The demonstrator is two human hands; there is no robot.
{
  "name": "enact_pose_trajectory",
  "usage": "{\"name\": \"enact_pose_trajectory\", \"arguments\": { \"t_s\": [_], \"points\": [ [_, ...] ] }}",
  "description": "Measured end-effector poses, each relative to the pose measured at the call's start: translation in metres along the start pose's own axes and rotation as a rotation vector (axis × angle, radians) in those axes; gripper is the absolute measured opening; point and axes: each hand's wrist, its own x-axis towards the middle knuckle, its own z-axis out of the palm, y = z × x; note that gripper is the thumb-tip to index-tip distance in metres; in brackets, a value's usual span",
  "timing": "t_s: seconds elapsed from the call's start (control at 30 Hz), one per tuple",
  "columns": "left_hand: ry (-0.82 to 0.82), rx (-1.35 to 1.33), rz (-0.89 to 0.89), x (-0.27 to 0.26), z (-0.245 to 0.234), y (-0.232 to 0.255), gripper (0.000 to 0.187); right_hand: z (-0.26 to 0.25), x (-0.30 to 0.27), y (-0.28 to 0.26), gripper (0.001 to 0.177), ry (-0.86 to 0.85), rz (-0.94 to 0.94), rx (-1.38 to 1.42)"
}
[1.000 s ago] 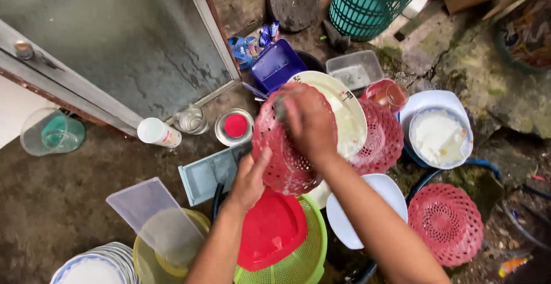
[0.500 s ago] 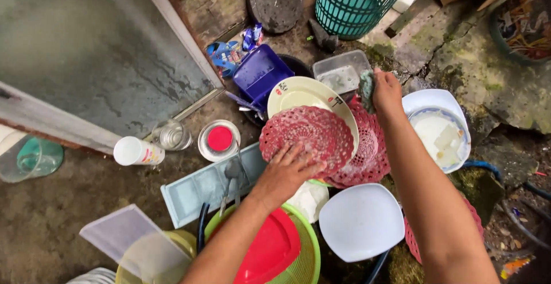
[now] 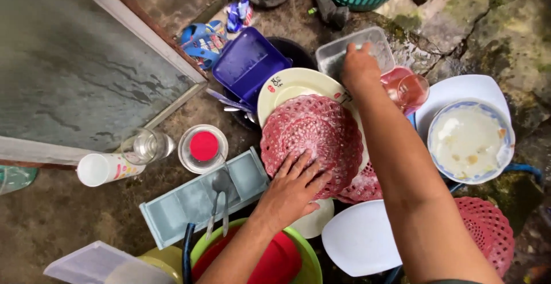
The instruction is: Washing and rinsing various kitchenware including plates, bowls, and colanders in an outdoor setting.
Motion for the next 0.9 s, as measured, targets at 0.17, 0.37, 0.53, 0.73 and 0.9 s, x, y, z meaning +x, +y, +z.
{"name": "enact_pose_trajectory", "arguments": {
  "t_s": [0.17, 0.37, 0.53, 0.73, 0.9],
  "points": [
    [0.194, -0.007, -0.017, 0.017, -0.024, 0.025, 0.055, 0.02, 0.038, 0.035, 0.049, 0.33, -0.205, 0.223],
    [0.243, -0.323, 0.085, 0.061, -0.002, 0.114, 0.029, -0.086, -0.099, 0.069, 0.02, 0.239, -0.181, 1.336],
    [0.109, -0.344, 0.065, 0.124, 0.101, 0.205, 0.019, -0.129, -0.241, 0.19, 0.028, 0.198, -0.073, 1.693],
    [-0.104, -0.113, -0.218, 0.164, 0.183, 0.246, 0.04, -0.048, -0.351, 0.337, 0.033, 0.471, 0.311, 1.646],
    [-0.208, -0.117, -0.306, 0.171, 0.19, 0.252, 0.047, 0.033, -0.409, 0.384, 0.035, 0.479, 0.552, 1.757]
  ]
}}
